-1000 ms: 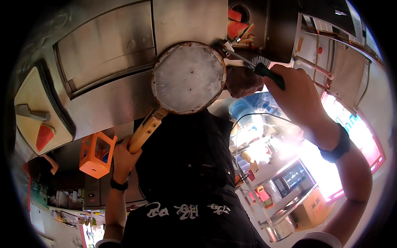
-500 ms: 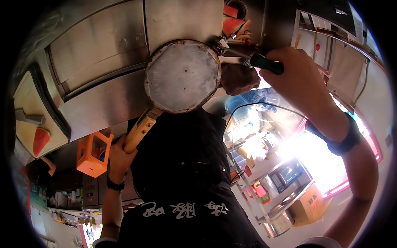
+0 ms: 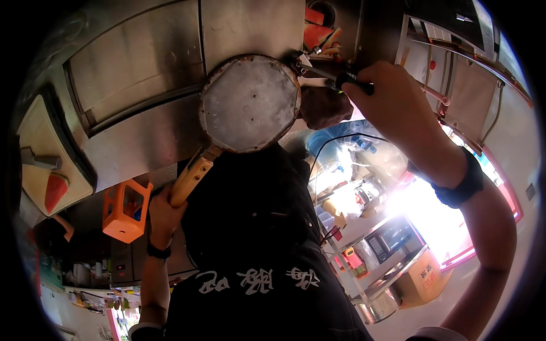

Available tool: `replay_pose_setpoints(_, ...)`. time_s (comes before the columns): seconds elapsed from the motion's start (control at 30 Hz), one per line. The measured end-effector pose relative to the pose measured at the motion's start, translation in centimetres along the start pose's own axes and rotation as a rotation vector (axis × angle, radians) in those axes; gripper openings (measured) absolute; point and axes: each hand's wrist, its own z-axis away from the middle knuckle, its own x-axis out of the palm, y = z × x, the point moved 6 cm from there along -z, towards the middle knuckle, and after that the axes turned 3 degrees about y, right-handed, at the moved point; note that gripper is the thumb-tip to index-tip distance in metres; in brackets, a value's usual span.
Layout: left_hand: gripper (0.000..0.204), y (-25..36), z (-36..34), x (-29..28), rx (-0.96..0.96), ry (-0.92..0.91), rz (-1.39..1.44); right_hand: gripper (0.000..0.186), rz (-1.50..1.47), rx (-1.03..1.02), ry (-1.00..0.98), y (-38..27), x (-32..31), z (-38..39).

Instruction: The person uses a screwdriver to tighten screws on a metallic food preparation device, working together with another person on the floor.

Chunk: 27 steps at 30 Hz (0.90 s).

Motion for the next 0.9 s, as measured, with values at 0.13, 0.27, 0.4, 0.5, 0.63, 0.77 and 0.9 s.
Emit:
replay_pose_setpoints(0.13, 0.041, -0.1, 0.0, 0.1, -0.015, 0.003, -0.019, 0.032, 0.065, -0.138, 0.102, -0.3, 0.0, 0.1)
replay_pose_setpoints(0.27, 0.041, 0.0, 0.0, 0.1, -0.007, 0.005, -0.02, 0.028, 0.101, -0.189, 0.106, -0.7, -0.2, 0.0)
replay_pose_setpoints(0.4, 0.04, 0.4, 0.1, -0.2, -0.015, 0.005, -0.019, 0.028, 0.201, -0.206, 0.054, -1.1, -0.3, 0.2)
replay_pose_setpoints(0.5, 0.038, 0.3, 0.3, -0.2, -0.019, -0.001, -0.003, 0.028, 0.26, -0.237, 0.051, -1.4, -0.3, 0.2)
replay_pose_setpoints(0.63, 0.035, 0.3, 0.2, 0.1, -0.046, -0.02, 0.041, 0.025, 0.348, -0.253, -0.011, -2.1, 0.6, 0.0)
replay_pose_setpoints(0.77, 0.033, 0.7, 0.1, 0.6, -0.006, 0.002, 0.07, 0.023, 0.377, -0.348, 0.069, -3.0, -0.7, 1.1)
replay_pose_setpoints(0.9, 0.031, 0.6, 0.2, 0.8, -0.011, 0.002, 0.063, 0.019, 0.531, -0.331, -0.06, -3.2, 0.5, 1.0)
